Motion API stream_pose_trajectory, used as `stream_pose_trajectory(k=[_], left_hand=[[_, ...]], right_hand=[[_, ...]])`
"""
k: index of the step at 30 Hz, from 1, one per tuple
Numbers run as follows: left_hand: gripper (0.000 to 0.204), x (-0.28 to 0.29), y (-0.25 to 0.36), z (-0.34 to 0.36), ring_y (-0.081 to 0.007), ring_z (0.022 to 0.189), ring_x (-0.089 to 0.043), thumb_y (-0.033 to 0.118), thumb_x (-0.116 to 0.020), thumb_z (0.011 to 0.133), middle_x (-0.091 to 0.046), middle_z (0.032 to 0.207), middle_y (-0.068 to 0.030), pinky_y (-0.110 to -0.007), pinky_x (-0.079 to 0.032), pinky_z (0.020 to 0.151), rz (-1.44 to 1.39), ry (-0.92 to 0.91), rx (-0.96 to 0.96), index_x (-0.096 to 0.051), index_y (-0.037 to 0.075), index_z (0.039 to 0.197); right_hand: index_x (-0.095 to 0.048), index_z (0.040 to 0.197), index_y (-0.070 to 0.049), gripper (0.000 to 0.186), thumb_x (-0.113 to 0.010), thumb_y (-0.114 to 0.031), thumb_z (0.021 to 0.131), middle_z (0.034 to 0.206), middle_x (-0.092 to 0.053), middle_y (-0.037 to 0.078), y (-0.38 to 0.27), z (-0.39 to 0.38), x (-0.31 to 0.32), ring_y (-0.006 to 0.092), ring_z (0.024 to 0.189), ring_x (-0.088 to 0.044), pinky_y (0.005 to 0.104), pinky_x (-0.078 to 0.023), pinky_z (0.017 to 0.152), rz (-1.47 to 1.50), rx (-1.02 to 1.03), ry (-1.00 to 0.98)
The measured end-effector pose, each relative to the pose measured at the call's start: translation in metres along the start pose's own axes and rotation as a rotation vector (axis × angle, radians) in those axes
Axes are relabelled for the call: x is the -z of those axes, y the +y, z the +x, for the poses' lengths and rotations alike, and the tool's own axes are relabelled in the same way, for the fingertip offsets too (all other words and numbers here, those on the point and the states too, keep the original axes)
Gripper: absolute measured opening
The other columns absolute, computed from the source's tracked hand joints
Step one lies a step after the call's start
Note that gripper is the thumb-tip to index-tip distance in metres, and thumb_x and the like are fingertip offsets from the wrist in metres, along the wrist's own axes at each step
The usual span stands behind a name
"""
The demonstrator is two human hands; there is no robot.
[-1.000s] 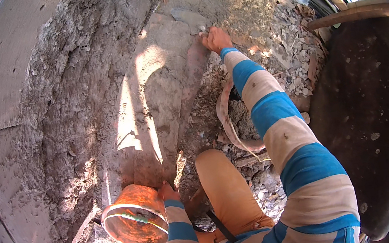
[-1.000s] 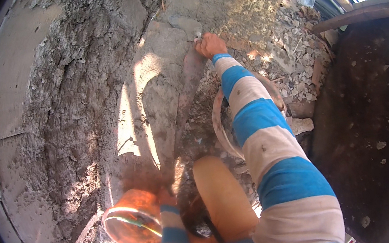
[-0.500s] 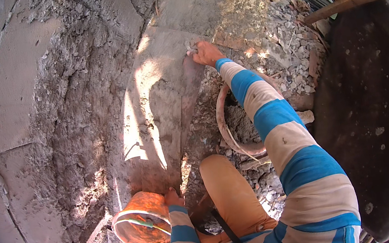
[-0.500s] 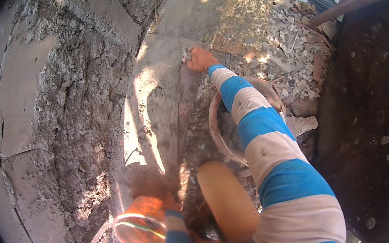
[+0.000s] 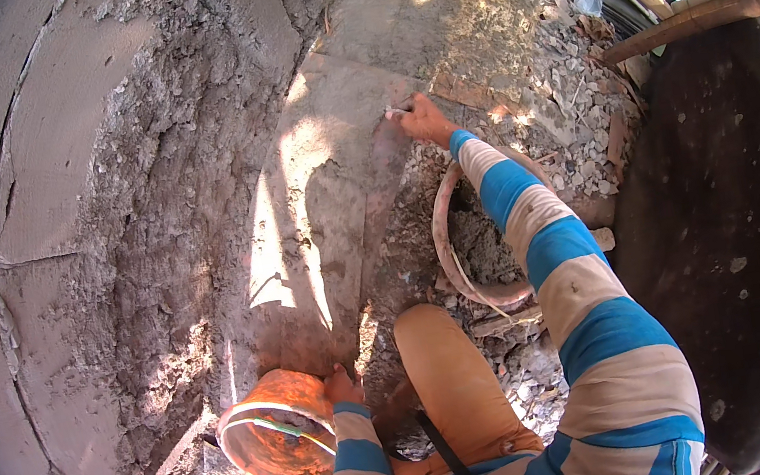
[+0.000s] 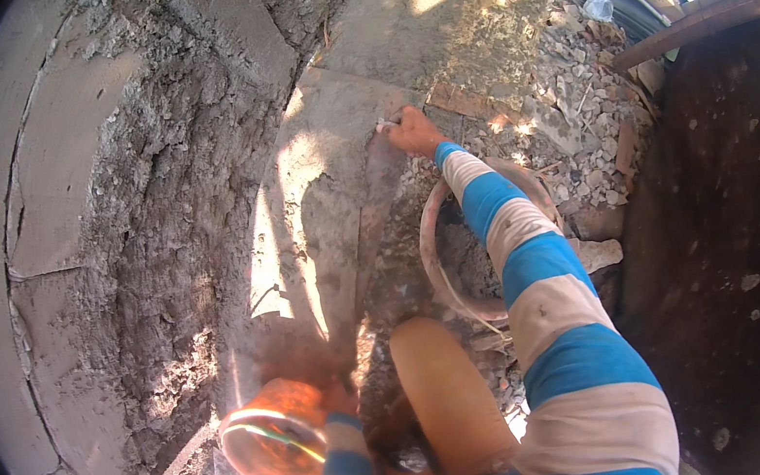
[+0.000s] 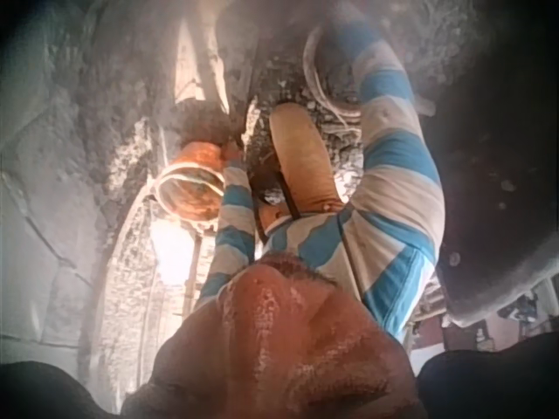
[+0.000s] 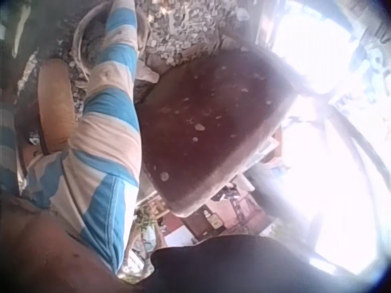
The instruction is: The person scoops cement from a bucket using a trowel and applies it to a rough wall surface. They spread and smooth the cement over the wall, repeatedly scooping more material as needed.
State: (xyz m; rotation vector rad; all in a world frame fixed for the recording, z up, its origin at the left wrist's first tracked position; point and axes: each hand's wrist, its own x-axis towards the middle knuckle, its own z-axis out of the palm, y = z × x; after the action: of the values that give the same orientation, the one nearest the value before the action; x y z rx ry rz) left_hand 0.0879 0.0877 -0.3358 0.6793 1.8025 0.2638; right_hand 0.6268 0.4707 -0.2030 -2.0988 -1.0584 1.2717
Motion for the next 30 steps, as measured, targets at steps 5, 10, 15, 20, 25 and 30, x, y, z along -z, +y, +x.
stream_pose_trajectory(k=[5, 10, 15, 20, 25, 30], left_hand=[[0.041, 0.001, -0.010, -0.004, -0.0351, 0.111, -0.058, 0.029, -0.063, 0.103, -0.055, 0.129, -0.0156, -0.046, -0.061, 0.083, -0.222, 0.117, 0.021, -0.049, 0.003, 0.131], [0.037, 0.003, 0.000, -0.014, -0.0325, 0.106, -0.061, 0.027, -0.064, 0.102, -0.058, 0.126, -0.0143, -0.045, -0.060, 0.081, -0.112, 0.127, -0.028, -0.052, 0.007, 0.131], [0.031, -0.018, 0.036, -0.028, -0.0298, 0.089, -0.065, 0.026, -0.064, 0.102, -0.062, 0.108, -0.0145, -0.040, -0.058, 0.069, 0.381, -0.037, -0.363, -0.055, 0.007, 0.124], [0.030, 0.036, -0.061, 0.011, -0.0262, 0.059, -0.059, 0.027, -0.067, 0.099, -0.059, 0.084, -0.0120, -0.039, -0.051, 0.050, 0.336, 0.011, -0.839, -0.054, 0.004, 0.114], [0.049, -0.039, 0.033, -0.045, -0.0293, 0.085, -0.064, 0.026, -0.071, 0.095, -0.061, 0.111, -0.0183, -0.041, -0.053, 0.066, -0.264, 0.120, 0.241, -0.050, -0.001, 0.130], [0.065, -0.029, 0.066, -0.111, -0.0334, 0.118, -0.058, 0.023, -0.075, 0.092, -0.052, 0.138, -0.0228, -0.044, -0.048, 0.098, -0.097, 0.203, 0.104, -0.044, -0.003, 0.143]], right_hand=[[-0.061, 0.110, 0.013, 0.057, -0.074, -0.040, 0.093, 0.093, -0.070, 0.029, -0.023, -0.017, -0.003, 0.0351, 0.081, -0.072, 0.0467, -0.055, 0.071, -0.008, -0.007, -0.077], [-0.062, 0.119, 0.010, 0.057, -0.074, -0.037, 0.089, 0.103, -0.072, 0.029, -0.026, -0.016, -0.036, 0.0463, 0.104, -0.068, 0.0500, -0.052, 0.094, -0.469, 0.313, 0.139], [-0.058, 0.106, 0.010, 0.051, -0.075, -0.035, 0.092, 0.079, -0.065, 0.022, 0.030, -0.005, -0.028, 0.0329, 0.067, -0.063, 0.0479, -0.049, 0.060, -0.184, 0.228, 0.137], [-0.053, 0.122, 0.010, 0.061, -0.075, -0.039, 0.094, 0.070, -0.061, 0.013, -0.032, -0.034, -0.076, 0.0199, 0.047, -0.052, 0.0397, -0.038, 0.040, 0.254, 0.020, -0.079], [-0.047, 0.117, 0.013, 0.061, -0.076, -0.035, 0.094, 0.067, -0.058, 0.010, 0.002, -0.034, -0.033, 0.0183, 0.047, -0.053, 0.0362, -0.038, 0.040, 0.093, 0.040, -0.128], [-0.058, 0.089, 0.009, 0.043, -0.077, -0.029, 0.095, 0.065, -0.060, 0.012, -0.035, -0.073, -0.053, 0.0187, 0.043, -0.049, 0.0376, -0.041, 0.044, 0.341, 0.027, -0.055]])
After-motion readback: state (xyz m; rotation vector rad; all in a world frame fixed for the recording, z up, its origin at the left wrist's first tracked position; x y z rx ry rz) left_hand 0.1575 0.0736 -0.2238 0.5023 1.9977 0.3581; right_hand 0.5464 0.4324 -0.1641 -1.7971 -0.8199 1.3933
